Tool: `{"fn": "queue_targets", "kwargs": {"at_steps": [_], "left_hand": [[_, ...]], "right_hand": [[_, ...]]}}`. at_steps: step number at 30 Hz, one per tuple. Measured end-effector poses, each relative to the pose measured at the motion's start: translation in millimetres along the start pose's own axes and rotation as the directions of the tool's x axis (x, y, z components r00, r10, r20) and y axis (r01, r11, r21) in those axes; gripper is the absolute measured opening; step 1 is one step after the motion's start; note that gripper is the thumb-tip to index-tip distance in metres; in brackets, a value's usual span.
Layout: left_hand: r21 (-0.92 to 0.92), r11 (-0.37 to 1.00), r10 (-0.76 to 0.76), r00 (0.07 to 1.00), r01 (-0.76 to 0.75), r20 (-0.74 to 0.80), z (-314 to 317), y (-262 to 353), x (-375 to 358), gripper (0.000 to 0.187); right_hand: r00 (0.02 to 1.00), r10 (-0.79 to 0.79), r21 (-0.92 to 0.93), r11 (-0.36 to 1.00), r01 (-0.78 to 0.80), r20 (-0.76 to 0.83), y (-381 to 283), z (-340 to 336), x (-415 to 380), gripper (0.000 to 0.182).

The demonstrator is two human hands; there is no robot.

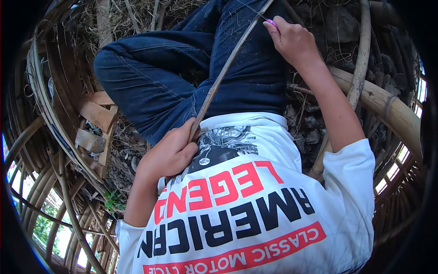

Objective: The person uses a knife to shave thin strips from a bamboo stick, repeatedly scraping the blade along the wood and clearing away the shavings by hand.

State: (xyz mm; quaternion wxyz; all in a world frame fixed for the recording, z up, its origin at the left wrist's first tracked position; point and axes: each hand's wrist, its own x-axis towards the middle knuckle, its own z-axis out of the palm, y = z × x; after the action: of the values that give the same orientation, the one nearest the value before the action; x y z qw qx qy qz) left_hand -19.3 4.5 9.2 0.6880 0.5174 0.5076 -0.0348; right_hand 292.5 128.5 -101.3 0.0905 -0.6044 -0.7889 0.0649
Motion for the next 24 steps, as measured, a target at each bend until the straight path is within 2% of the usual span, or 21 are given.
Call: {"fn": "queue_targets", "kwargs": {"at_steps": [2,4,6,9,11,14,15,17,18,20,21,22,24], "left_hand": [[0.067,0.998,0.014,0.999,-0.016,0.031,-2,1,1,0.034],[0.065,0.998,0.018,0.999,-0.021,0.036,-1,1,-1,0.035],[0.069,0.998,0.010,0.999,-0.013,0.032,-3,2,-2,0.035],[0.077,0.996,-0.047,0.997,0.043,0.059,-4,6,0,0.035],[0.064,0.998,0.003,1.000,-0.005,0.030,-5,3,2,0.032],[-0.016,0.998,0.063,0.998,-0.063,-0.026,-9,-3,3,0.033],[-0.013,1.000,0.025,1.000,-0.025,0.000,-11,-5,3,0.032],[-0.029,0.999,0.032,0.999,-0.032,-0.026,-9,-1,5,0.031],[-0.046,0.998,0.029,0.998,-0.031,-0.053,-9,-1,6,0.030],[-0.041,0.999,-0.002,1.000,0.001,-0.021,-13,3,9,0.028],[-0.023,0.999,-0.022,1.000,0.022,0.016,-15,4,10,0.028],[-0.002,0.999,-0.040,0.998,0.040,0.055,-16,4,12,0.028],[0.008,1.000,-0.025,0.998,0.025,0.054,-16,5,13,0.027]], "right_hand": [[1.000,0.008,-0.029,1.000,-0.007,0.020,1,-2,2,0.039],[0.982,0.183,-0.097,0.979,-0.178,0.048,20,1,10,0.043],[0.955,0.276,-0.135,0.956,-0.261,0.109,61,3,17,0.045],[0.975,0.193,-0.084,0.979,-0.184,0.111,78,3,22,0.047],[0.957,0.276,-0.042,0.961,-0.274,0.088,71,6,28,0.048],[0.900,0.417,0.079,0.900,-0.428,0.124,78,15,33,0.049],[0.900,0.420,0.076,0.900,-0.430,0.118,79,15,32,0.049],[0.879,0.477,0.373,0.816,-0.441,-0.004,76,13,26,0.045],[0.882,0.470,0.375,0.818,-0.436,0.000,69,6,24,0.045],[0.868,0.495,0.562,0.708,-0.428,0.038,46,-14,14,0.039],[0.903,0.424,0.632,0.720,-0.289,-0.071,32,-15,9,0.037],[0.925,0.373,0.643,0.727,-0.241,-0.075,20,-20,3,0.035],[0.936,0.349,0.643,0.707,-0.296,0.048,-9,-37,-3,0.033]]}}
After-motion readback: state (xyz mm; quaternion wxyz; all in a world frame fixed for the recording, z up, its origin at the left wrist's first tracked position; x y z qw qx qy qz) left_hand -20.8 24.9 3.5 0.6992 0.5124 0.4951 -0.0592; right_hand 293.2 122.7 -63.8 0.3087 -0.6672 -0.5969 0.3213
